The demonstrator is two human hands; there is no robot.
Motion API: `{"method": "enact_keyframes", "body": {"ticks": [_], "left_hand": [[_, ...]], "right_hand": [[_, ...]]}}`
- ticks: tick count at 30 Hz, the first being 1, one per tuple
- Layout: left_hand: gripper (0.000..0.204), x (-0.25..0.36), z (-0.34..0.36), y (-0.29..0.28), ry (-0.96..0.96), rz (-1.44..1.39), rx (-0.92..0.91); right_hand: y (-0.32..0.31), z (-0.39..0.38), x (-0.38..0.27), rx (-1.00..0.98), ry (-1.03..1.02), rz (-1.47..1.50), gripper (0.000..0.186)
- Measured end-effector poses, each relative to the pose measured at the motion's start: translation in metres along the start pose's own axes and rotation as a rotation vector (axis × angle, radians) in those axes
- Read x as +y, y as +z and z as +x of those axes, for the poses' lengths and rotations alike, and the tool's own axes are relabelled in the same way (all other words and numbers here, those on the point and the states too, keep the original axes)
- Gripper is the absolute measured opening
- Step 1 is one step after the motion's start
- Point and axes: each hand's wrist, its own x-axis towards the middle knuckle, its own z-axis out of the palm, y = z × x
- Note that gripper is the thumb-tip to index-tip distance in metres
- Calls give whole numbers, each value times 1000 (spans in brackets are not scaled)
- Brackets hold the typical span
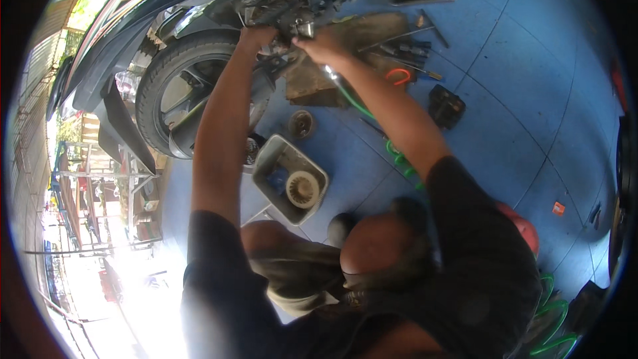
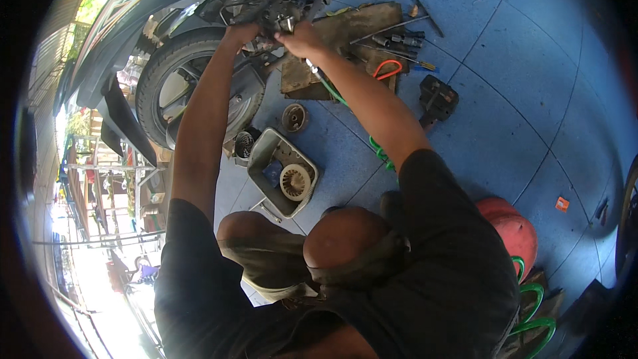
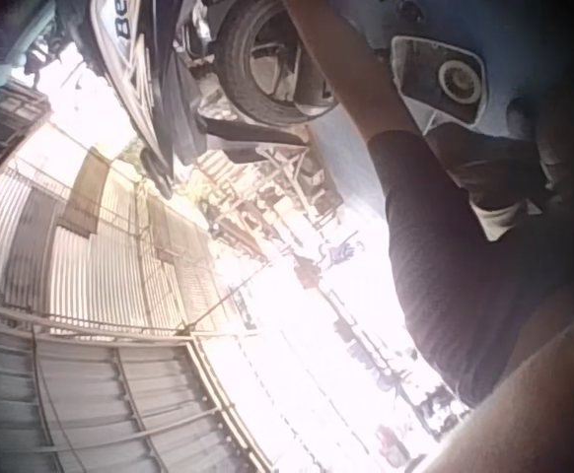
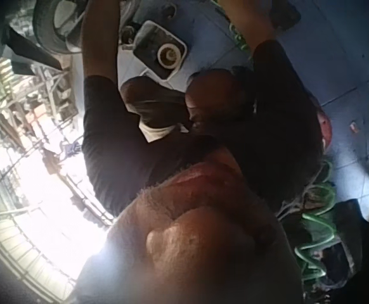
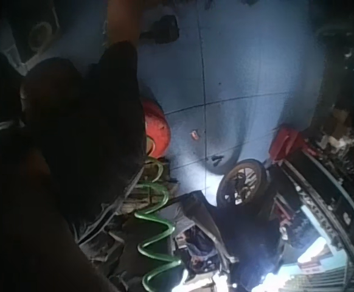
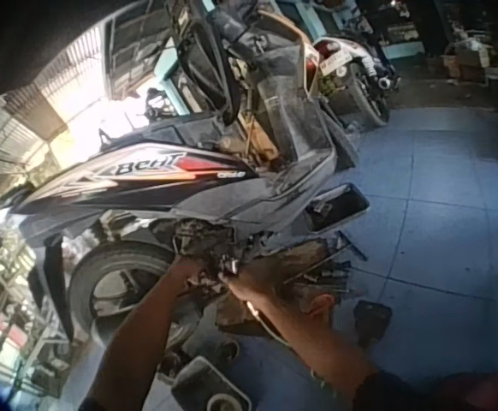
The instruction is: Dismantling and cleaning internal components of a motorcycle engine.
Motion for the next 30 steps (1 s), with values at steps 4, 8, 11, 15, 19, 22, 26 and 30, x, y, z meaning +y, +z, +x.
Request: {"method": "enact_keyframes", "body": {"ticks": [4, 8, 11, 15, 19, 22, 26, 30], "left_hand": [[40, -32, -3, -8, 290, 307, 79], [42, -10, -22, -6, 64, -430, 6], [43, -1, -30, -15, 108, -433, -21], [36, 8, -33, -8, -93, -881, -162], [24, 11, -22, 4, -220, -1126, -127], [24, 30, -24, 22, -229, -1183, -81], [35, -6, -12, 36, -181, -1466, -61], [44, 26, -16, 67, -88, -1603, 128]], "right_hand": [[8, -15, -17, -65, -78, -101, 36], [5, -29, 3, -161, -80, 198, 32], [-1, -30, 9, -304, 216, 437, 27], [-4, -50, -2, -177, 175, 315, 30], [-2, -52, -7, -46, 110, 109, 30], [-12, -46, 11, 102, -11, 101, 38], [-8, -29, -5, 70, -60, -102, 39], [-14, 8, 8, 81, -38, -249, 39]]}}
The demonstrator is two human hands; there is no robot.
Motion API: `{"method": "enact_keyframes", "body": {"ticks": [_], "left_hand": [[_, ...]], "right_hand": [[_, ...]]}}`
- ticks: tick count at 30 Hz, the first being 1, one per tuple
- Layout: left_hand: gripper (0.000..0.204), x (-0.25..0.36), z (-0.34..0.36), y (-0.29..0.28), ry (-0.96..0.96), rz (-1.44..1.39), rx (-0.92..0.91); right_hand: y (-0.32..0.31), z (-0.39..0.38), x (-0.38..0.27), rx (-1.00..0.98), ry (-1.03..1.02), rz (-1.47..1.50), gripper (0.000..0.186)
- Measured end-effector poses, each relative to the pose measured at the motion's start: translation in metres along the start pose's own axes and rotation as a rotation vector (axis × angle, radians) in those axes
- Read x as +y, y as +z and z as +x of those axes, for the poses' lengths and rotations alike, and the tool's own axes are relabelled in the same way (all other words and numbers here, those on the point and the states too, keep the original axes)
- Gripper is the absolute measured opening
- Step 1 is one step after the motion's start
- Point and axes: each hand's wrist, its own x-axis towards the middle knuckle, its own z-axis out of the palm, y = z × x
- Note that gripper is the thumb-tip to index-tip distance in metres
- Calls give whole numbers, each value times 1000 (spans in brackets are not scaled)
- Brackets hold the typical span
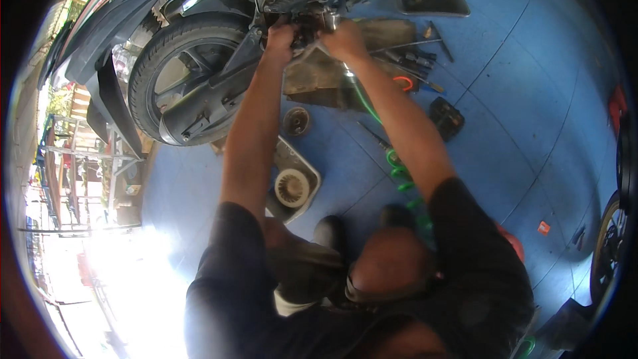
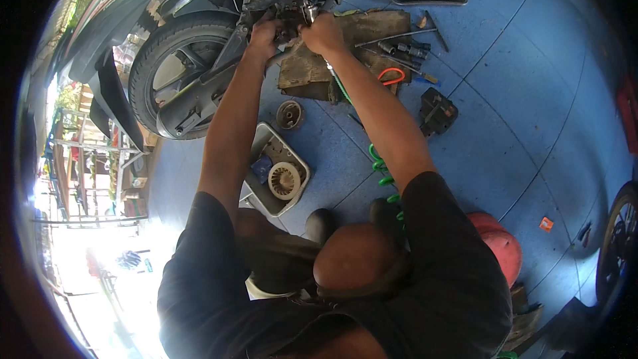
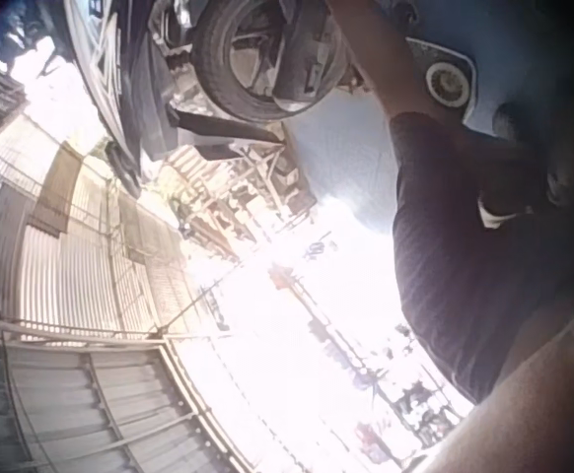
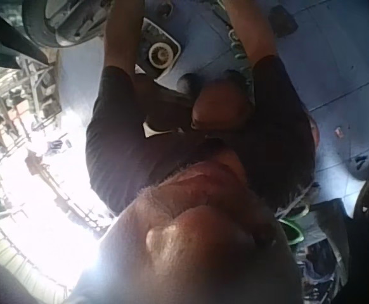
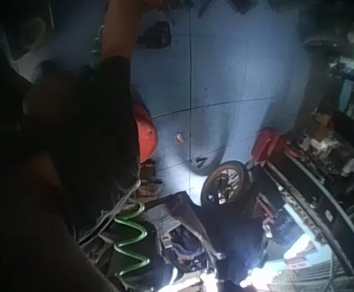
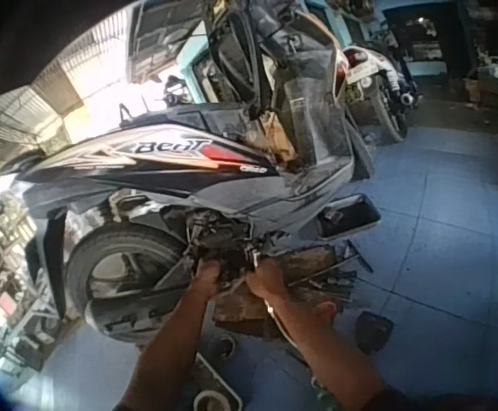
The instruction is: Dismantling and cleaning internal components of a motorcycle engine.
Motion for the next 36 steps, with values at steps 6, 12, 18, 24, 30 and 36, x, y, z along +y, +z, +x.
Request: {"method": "enact_keyframes", "body": {"ticks": [6, 12, 18, 24, 30, 36], "left_hand": [[53, -17, 15, -10, 59, -65, -24], [49, -31, 33, -17, 128, 64, 43], [49, -33, 41, -24, 38, -24, 94], [46, -31, 35, -17, 84, -133, -52], [45, -41, 48, -30, 142, -84, -31], [47, -43, 42, -20, 127, -144, -162]], "right_hand": [[14, 25, 9, -45, -38, 108, 37], [17, 7, 25, 18, -135, 59, 35], [-1, -21, 6, 15, -72, 130, 34], [-22, -30, 5, -57, 61, 37, 35], [-11, -46, -7, -138, 77, 127, 29], [8, -29, -10, -90, -50, -41, 31]]}}
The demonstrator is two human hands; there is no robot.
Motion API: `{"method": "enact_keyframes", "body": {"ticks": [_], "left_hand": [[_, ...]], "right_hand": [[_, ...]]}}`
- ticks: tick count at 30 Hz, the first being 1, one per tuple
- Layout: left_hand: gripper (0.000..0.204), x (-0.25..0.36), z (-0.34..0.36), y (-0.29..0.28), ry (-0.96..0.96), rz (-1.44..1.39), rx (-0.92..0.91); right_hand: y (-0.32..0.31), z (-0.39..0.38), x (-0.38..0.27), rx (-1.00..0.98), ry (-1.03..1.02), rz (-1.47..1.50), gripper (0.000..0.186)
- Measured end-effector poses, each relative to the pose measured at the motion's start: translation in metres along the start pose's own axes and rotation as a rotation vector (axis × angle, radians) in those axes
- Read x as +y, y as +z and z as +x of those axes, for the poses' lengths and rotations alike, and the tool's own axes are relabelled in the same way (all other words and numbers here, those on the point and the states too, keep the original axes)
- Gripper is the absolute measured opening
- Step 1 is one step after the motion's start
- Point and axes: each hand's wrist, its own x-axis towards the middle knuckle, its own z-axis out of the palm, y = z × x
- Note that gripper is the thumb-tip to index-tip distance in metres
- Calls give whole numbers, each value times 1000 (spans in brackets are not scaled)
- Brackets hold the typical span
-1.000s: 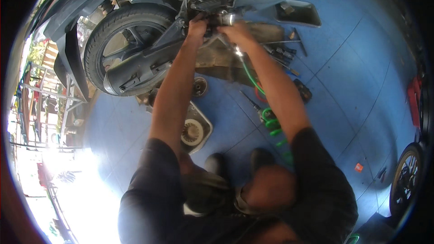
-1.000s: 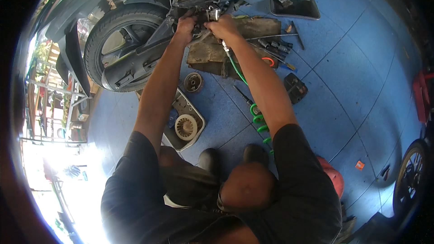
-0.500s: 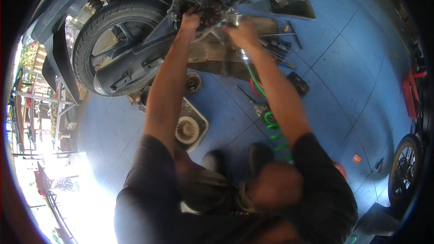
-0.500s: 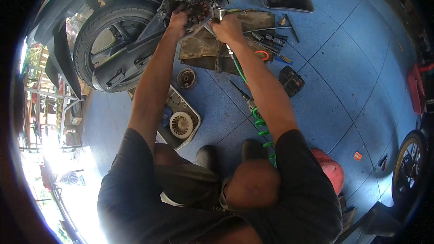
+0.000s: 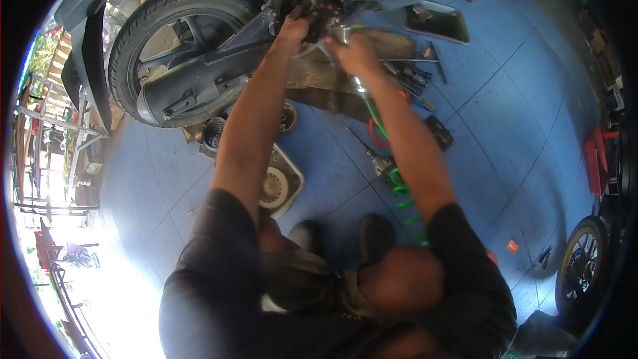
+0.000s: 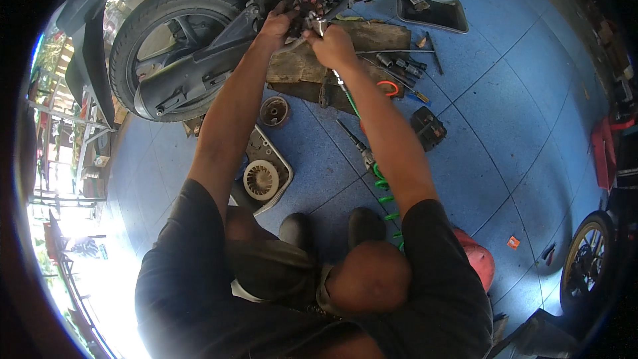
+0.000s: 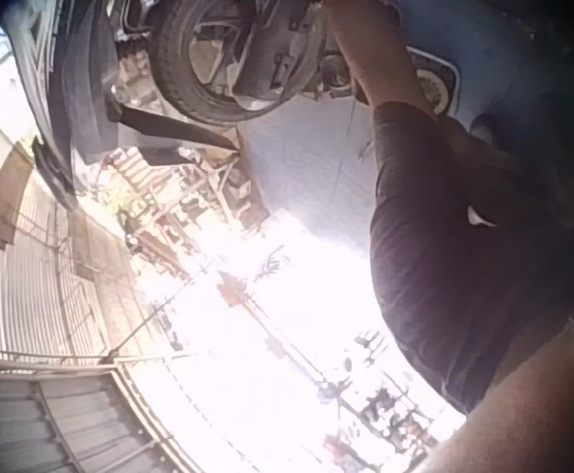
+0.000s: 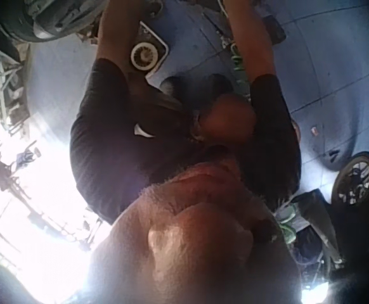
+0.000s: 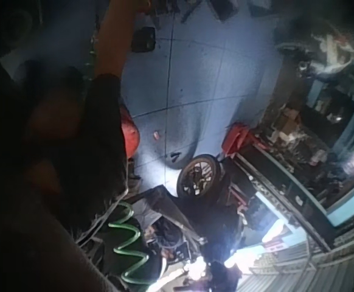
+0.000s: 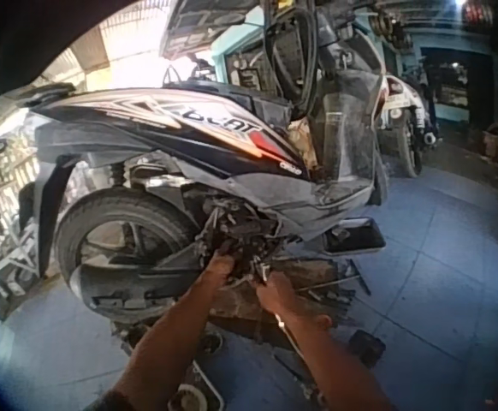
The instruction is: Dismantling and cleaning internal components of a motorcycle engine.
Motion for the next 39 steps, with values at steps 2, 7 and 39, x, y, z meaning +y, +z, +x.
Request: {"method": "enact_keyframes", "body": {"ticks": [2, 7, 39], "left_hand": [[38, 2, -5, 12, -21, 11, -14], [39, 7, -8, -13, -13, 57, 67], [38, 18, -18, 12, -179, -357, -134]], "right_hand": [[2, 7, 10, 72, -81, -50, 33], [7, -25, -24, -95, 13, 38, 34], [-10, -51, -1, 74, -142, 62, 28]]}}
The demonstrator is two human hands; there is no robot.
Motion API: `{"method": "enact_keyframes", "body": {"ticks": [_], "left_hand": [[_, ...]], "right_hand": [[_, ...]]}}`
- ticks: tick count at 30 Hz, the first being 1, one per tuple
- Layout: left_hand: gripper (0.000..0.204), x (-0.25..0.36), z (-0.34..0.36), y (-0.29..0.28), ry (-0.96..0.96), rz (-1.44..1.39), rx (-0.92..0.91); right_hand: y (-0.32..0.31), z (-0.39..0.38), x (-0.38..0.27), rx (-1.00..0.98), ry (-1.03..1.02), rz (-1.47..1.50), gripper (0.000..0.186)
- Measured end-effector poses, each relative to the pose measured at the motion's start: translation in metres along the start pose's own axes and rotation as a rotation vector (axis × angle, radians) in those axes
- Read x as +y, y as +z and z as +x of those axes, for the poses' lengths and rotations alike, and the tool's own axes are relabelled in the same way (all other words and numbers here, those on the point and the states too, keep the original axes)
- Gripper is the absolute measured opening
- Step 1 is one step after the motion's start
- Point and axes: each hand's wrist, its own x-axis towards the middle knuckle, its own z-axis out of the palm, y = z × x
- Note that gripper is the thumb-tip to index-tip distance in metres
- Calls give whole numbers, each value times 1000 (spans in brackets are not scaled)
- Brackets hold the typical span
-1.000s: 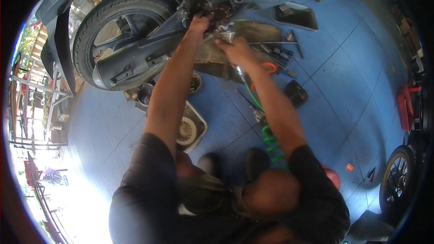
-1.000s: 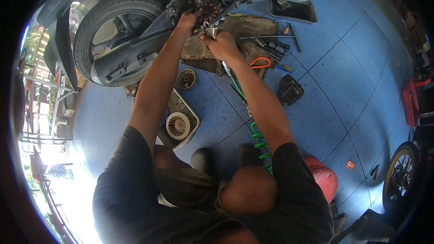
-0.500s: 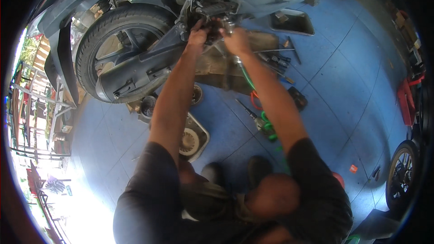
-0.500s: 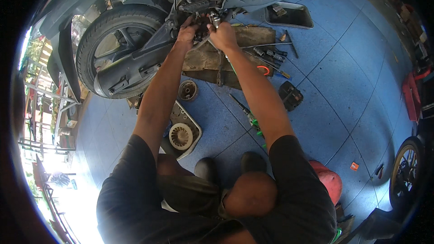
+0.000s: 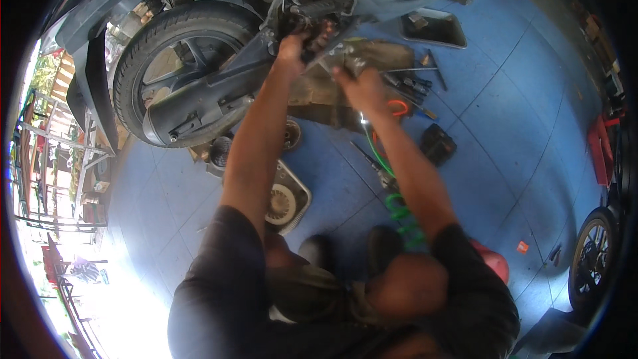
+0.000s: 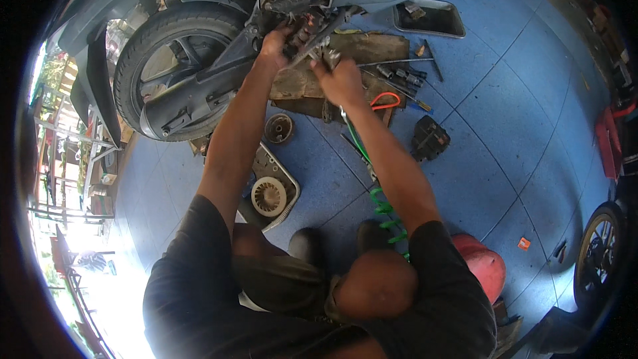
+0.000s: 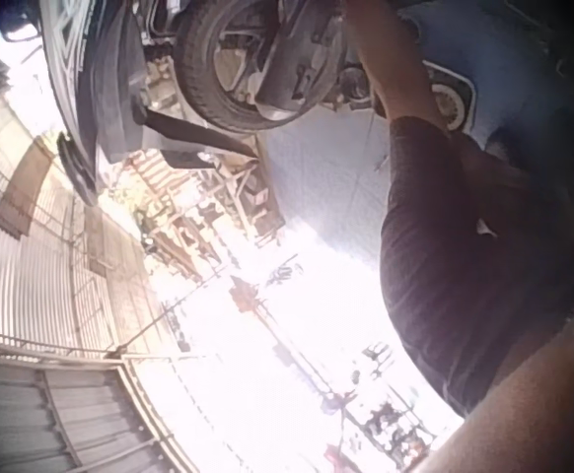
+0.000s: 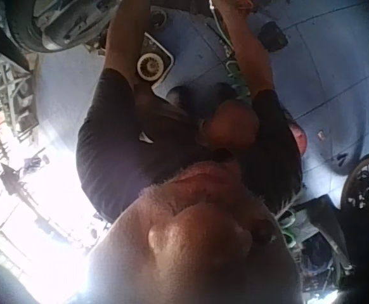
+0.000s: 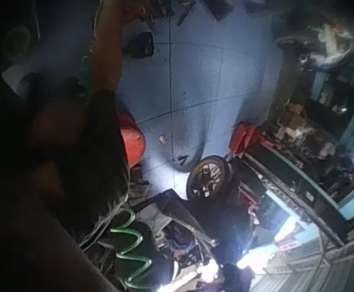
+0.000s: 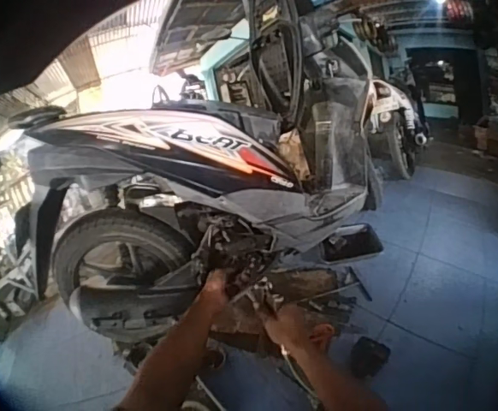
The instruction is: Dismantling and cleaning internal components of a motorcycle engine.
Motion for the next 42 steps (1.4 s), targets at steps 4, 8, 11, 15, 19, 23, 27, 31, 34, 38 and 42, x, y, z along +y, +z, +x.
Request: {"method": "enact_keyframes", "body": {"ticks": [4, 8, 11, 15, 19, 23, 27, 31, 34, 38, 42], "left_hand": [[32, 2, 14, -24, -186, -191, 58], [31, -16, 18, -27, -248, -425, -105], [33, -1, 17, -66, -179, -445, -322], [42, -21, 20, -39, -99, -389, -46], [45, -5, 18, -50, -153, -424, -414], [32, -43, 12, 18, -59, -312, -16], [43, -4, 17, -47, -38, -286, 14], [46, -15, 12, -14, -39, -271, -130], [48, -21, 15, -23, -29, -229, -111], [48, 20, 21, -78, -186, -631, -781], [48, -5, 26, -75, -178, -653, -817]], "right_hand": [[-4, 38, 3, -101, 261, 515, 27], [-18, 55, 1, -101, 384, 319, 28], [-7, 44, -31, -67, 146, 276, 27], [-2, 44, 0, 24, 109, -39, 29], [13, 51, 4, -3, -173, 146, 29], [-5, 63, 31, -14, 137, 107, 32], [4, 65, -26, -107, 95, 229, 35], [31, 73, 8, 172, -115, 14, 35], [31, 86, 15, 39, -46, -57, 35], [49, 81, -16, 273, -132, 11, 35], [29, 28, 4, -132, -39, 50, 37]]}}
